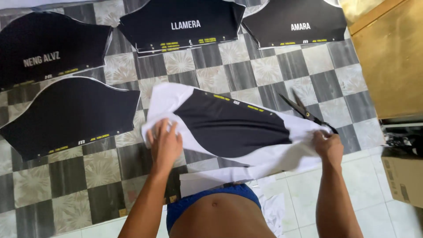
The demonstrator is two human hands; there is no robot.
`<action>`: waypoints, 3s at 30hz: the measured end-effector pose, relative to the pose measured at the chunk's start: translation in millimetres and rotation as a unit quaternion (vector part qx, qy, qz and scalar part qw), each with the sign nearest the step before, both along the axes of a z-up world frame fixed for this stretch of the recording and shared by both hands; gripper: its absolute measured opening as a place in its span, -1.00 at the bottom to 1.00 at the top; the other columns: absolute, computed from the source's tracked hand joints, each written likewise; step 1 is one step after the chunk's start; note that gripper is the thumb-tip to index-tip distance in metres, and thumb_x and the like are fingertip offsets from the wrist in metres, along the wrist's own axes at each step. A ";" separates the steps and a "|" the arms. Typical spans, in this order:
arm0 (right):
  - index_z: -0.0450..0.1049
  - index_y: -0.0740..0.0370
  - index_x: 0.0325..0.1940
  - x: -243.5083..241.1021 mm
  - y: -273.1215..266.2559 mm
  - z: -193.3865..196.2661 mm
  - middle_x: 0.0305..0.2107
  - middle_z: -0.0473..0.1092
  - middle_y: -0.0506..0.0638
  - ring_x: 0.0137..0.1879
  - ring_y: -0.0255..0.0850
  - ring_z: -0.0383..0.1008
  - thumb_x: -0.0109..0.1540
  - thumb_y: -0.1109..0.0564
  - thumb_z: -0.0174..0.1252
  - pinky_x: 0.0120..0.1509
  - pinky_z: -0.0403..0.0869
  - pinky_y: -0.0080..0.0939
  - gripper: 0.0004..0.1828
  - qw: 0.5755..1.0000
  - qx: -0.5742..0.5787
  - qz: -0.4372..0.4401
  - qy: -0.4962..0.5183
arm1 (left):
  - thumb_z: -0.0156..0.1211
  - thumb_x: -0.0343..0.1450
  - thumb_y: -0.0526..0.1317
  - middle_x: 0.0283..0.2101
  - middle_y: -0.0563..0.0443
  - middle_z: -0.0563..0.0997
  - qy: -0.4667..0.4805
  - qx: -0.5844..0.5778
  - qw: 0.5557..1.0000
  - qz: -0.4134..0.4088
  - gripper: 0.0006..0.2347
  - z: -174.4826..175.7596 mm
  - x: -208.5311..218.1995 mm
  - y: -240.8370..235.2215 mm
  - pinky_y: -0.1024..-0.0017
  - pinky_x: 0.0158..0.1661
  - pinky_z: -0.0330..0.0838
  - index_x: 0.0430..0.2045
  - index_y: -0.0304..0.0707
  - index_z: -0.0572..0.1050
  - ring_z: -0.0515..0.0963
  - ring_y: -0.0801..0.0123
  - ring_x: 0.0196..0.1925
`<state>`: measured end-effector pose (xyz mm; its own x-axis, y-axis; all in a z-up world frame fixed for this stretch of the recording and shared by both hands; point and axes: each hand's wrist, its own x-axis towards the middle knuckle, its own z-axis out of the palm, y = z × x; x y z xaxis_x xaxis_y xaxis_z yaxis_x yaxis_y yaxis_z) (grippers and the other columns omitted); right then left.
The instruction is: The person uses large scissors to cut white fabric along the edge of a black template placed on a tiled floor. After cutting, the person removes the template and places the cut fabric piece aside with other similar pieces.
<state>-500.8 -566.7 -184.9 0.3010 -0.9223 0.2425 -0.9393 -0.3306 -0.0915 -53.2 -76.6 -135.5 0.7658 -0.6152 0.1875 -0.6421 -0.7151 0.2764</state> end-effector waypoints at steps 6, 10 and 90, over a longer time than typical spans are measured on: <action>0.73 0.17 0.29 26.3 0.5 10.8 -0.09 0.62 0.44 0.09 0.48 0.70 0.35 -0.39 0.50 0.22 0.64 0.39 -0.32 0.995 0.104 -0.003 -0.002 | 0.45 0.41 -0.04 0.49 -0.30 0.46 0.175 -0.045 0.983 -0.039 -0.46 16.4 -26.8 -69.7 -0.52 0.32 0.30 0.36 0.02 0.54 0.49 -0.34 0.52; 0.64 0.02 0.50 40.9 15.0 24.9 -0.06 0.54 0.42 0.14 0.50 0.65 0.44 -0.33 0.41 0.26 0.61 0.35 -0.35 0.993 0.101 0.034 -0.045 | 0.44 0.38 0.03 0.61 -0.26 0.35 0.160 0.061 0.982 -0.083 -0.39 23.5 -2.8 -84.3 -0.58 0.46 0.08 0.41 0.05 0.53 0.30 -0.22 0.66; 0.61 0.20 0.48 92.5 -12.4 75.2 0.08 0.59 0.36 0.31 0.32 0.53 0.36 -0.21 0.36 0.39 0.53 0.28 -0.31 0.940 0.170 0.294 0.017 | 0.30 0.55 -0.02 0.44 -0.25 0.56 0.083 -0.041 0.990 0.103 -0.57 35.3 -24.2 39.5 -0.05 0.34 0.48 0.27 -0.23 0.66 0.57 -0.12 0.44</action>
